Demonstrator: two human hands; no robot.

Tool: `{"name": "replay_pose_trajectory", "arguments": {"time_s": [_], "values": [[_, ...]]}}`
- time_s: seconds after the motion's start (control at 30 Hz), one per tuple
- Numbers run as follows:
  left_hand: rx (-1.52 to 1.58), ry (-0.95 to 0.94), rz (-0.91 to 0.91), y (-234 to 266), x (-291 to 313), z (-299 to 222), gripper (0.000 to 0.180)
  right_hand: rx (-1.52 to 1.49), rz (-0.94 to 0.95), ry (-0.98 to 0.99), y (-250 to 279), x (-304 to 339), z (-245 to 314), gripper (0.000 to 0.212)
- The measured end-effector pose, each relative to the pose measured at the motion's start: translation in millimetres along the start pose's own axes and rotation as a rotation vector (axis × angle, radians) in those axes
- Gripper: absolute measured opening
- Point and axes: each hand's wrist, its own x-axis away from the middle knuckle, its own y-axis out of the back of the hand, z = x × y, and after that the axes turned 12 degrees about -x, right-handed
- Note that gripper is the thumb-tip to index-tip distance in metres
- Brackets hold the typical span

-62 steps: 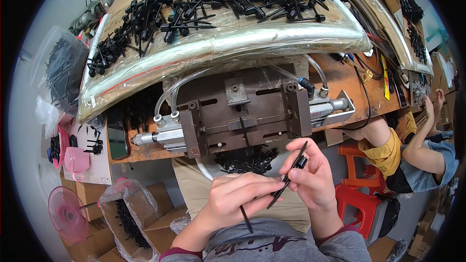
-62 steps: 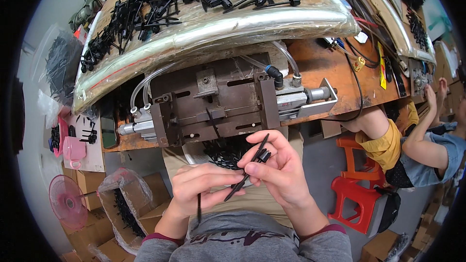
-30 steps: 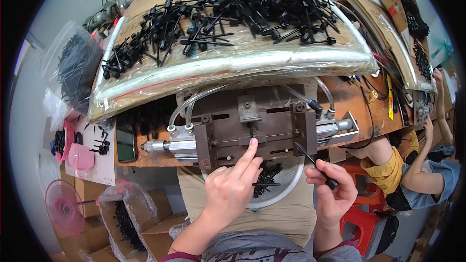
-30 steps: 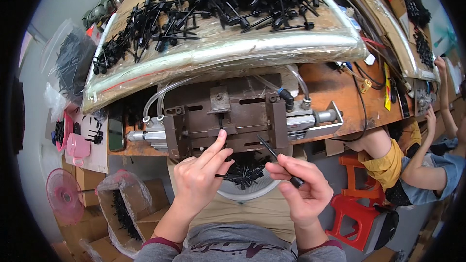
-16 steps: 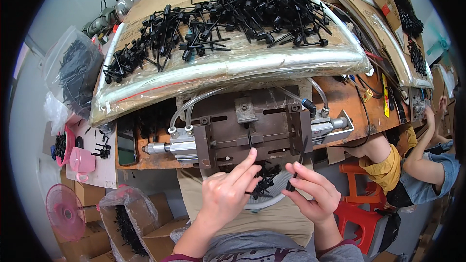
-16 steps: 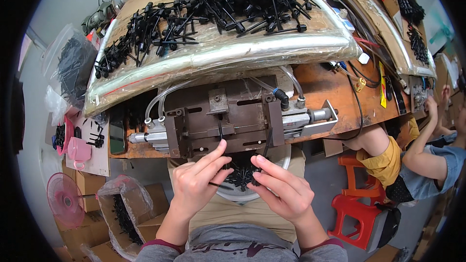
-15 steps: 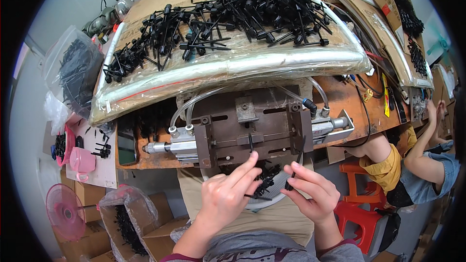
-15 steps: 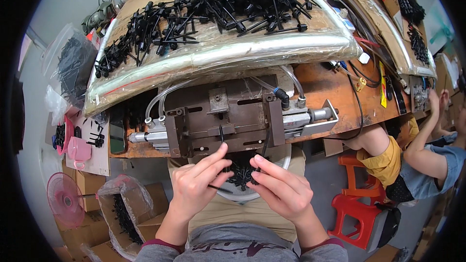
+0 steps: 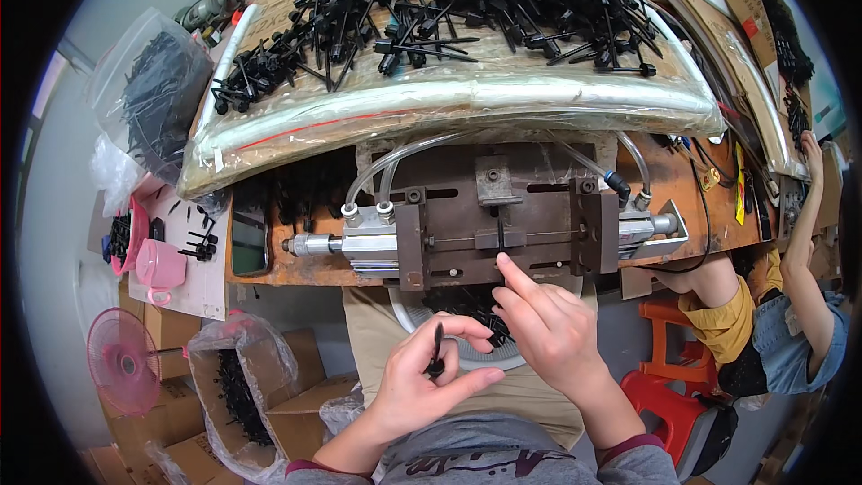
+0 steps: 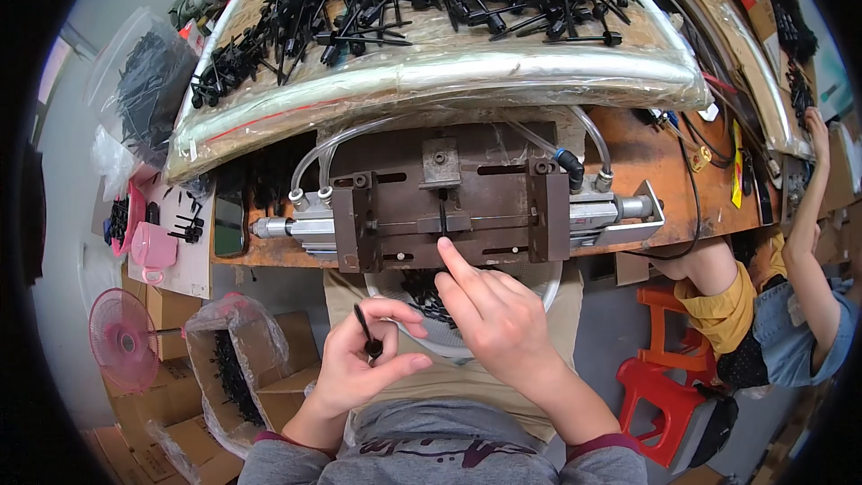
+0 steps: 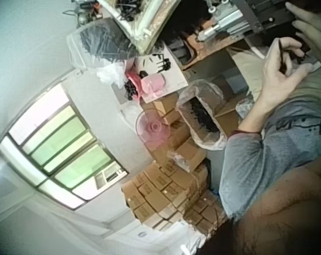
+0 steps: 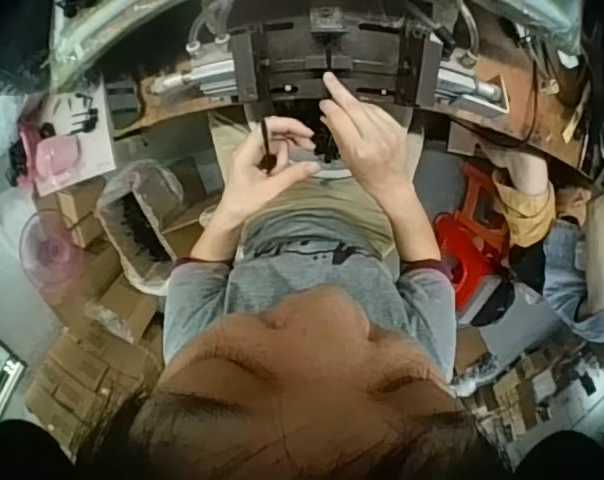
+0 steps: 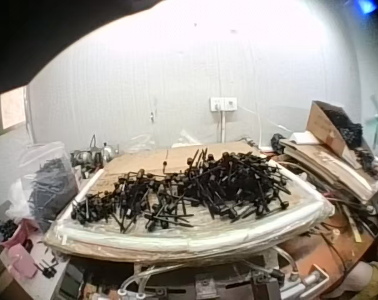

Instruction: Manually assembling small black cable connectors using a mechanical assembly jig at a workstation.

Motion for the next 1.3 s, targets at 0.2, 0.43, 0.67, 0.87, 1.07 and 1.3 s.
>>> {"name": "replay_pose_trajectory", "arguments": {"time_s": [0.2, 0.43, 0.67, 0.87, 1.07, 1.3], "values": [[0.355, 0.097, 0.123, 5, -1, -7, 0.057, 0.112, 0.038, -0.009, -3, -11, -1, 0.022], [0.540, 0.080, 0.144, 4, -5, -2, 0.043, 0.123, 0.077, -0.045, 2, -12, 1, 0.022], [0.519, 0.175, 0.179, 7, -4, -8, 0.039, 0.135, 0.086, -0.069, 3, -14, 4, 0.021], [0.499, 0.200, 0.119, 4, -3, -13, 0.037, 0.041, 0.013, -0.102, 1, -13, 2, 0.022], [0.553, 0.216, 0.178, 10, 4, -3, 0.034, -0.225, 0.042, -0.055, 15, -3, -1, 0.019], [0.524, 0.226, 0.375, -4, -4, -13, 0.033, -0.924, -0.146, -0.440, 29, 2, 12, 0.023]]}}
